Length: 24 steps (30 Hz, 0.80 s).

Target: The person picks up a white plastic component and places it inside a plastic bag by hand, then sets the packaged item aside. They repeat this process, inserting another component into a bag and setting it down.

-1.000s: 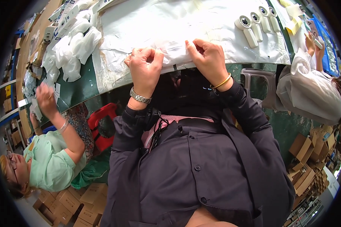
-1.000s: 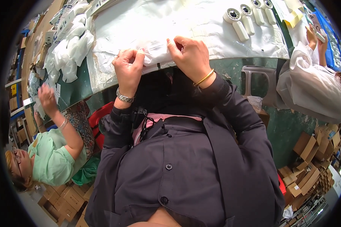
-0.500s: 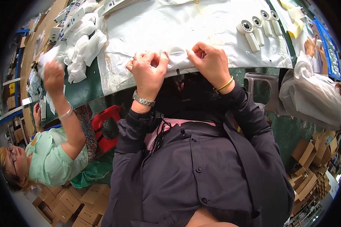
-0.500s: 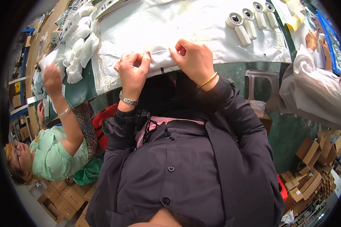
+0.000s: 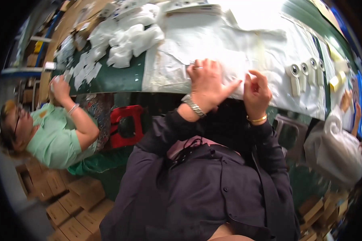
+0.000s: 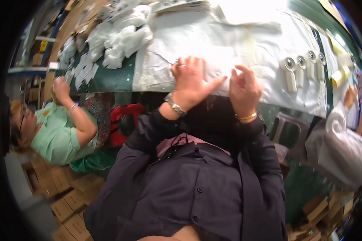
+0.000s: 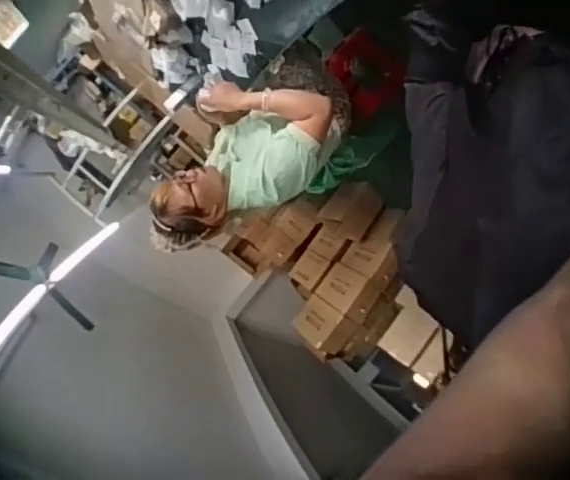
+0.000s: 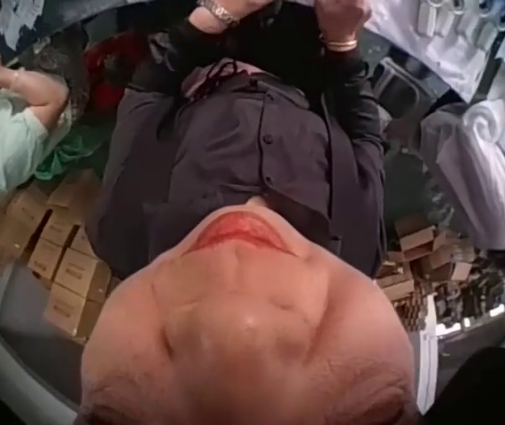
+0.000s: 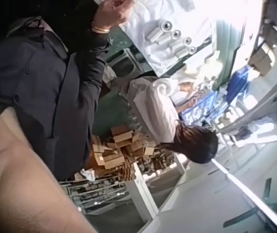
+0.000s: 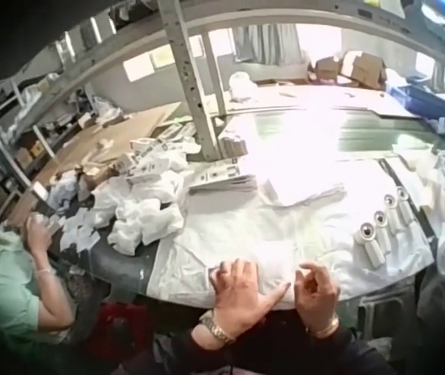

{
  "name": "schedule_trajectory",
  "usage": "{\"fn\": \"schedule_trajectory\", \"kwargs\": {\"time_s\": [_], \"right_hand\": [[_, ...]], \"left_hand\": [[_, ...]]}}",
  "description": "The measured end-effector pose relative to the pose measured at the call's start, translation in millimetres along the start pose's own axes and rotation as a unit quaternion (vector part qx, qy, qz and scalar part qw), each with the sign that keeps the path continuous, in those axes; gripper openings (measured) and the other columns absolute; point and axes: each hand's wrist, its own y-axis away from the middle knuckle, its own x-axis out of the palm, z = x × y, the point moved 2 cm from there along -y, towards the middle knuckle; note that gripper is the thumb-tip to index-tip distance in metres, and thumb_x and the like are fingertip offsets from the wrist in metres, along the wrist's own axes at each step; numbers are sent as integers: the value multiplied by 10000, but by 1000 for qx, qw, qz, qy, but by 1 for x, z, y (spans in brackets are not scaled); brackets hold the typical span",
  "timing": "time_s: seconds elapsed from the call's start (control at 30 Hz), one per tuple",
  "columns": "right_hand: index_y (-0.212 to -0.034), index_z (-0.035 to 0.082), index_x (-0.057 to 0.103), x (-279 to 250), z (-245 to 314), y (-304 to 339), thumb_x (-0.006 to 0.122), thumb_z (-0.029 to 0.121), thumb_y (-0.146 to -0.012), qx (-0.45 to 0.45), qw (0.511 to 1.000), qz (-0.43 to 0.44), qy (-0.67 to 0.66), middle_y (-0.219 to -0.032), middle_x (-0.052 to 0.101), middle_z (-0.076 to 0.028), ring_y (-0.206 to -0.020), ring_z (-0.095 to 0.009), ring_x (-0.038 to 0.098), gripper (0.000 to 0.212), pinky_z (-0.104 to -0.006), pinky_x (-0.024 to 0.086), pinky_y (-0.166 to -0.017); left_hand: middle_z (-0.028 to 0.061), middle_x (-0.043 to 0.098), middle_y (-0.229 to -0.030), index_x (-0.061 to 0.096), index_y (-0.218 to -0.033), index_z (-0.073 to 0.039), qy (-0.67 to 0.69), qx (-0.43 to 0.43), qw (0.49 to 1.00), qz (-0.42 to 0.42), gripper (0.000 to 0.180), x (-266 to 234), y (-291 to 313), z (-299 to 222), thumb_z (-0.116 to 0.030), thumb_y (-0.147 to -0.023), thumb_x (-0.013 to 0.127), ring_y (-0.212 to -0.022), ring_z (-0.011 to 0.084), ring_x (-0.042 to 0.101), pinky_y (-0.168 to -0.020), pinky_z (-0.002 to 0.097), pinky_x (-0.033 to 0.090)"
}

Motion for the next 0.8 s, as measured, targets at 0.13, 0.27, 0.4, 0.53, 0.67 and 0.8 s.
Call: {"fn": "schedule_trajectory", "kwargs": {"time_s": [0.13,0.27,0.4,0.53,0.67,0.8], "right_hand": [[-1130,68,748,1,2,2,797,38,-956,6,1000,4,-3,-694,555,33,-560,-58,481,183,-259,402,-531],[-1085,94,741,3,5,1,809,39,-910,4,1000,-2,12,-618,561,-7,-512,-145,545,195,-319,429,-515],[-1104,74,748,1,2,1,791,37,-956,-11,1000,7,15,-684,551,22,-549,-66,484,159,-266,403,-529],[-1091,89,748,0,5,0,791,35,-952,-24,999,3,28,-665,538,19,-536,-79,477,155,-276,389,-520],[-1081,102,747,3,4,1,792,37,-945,-34,999,8,37,-646,529,15,-528,-93,472,156,-289,377,-517],[-1075,108,746,3,4,1,796,47,-941,-37,999,4,37,-639,525,10,-523,-108,466,156,-303,377,-518]], "left_hand": [[107,652,-1117,619,-1154,-77,109,-15,993,34,607,-3,0,-10,-561,-833,796,-1157,312,541,-1037,507,322],[102,662,-1116,561,-1236,-86,134,24,990,18,617,-7,1,-9,-446,-820,840,-1127,303,585,-1017,494,350],[119,689,-1106,525,-1311,-72,187,36,982,15,639,-13,0,0,-324,-835,869,-1073,317,650,-957,475,433],[161,704,-1080,486,-1364,-44,275,-15,961,5,647,-28,0,24,-240,-874,860,-1006,335,706,-879,446,535],[198,713,-1057,457,-1390,-24,320,-108,939,-60,623,-47,10,75,-200,-927,835,-929,349,732,-813,432,582],[220,732,-1090,448,-1386,-20,315,-194,906,-205,584,-64,24,159,-218,-972,809,-962,347,745,-836,443,582]]}}
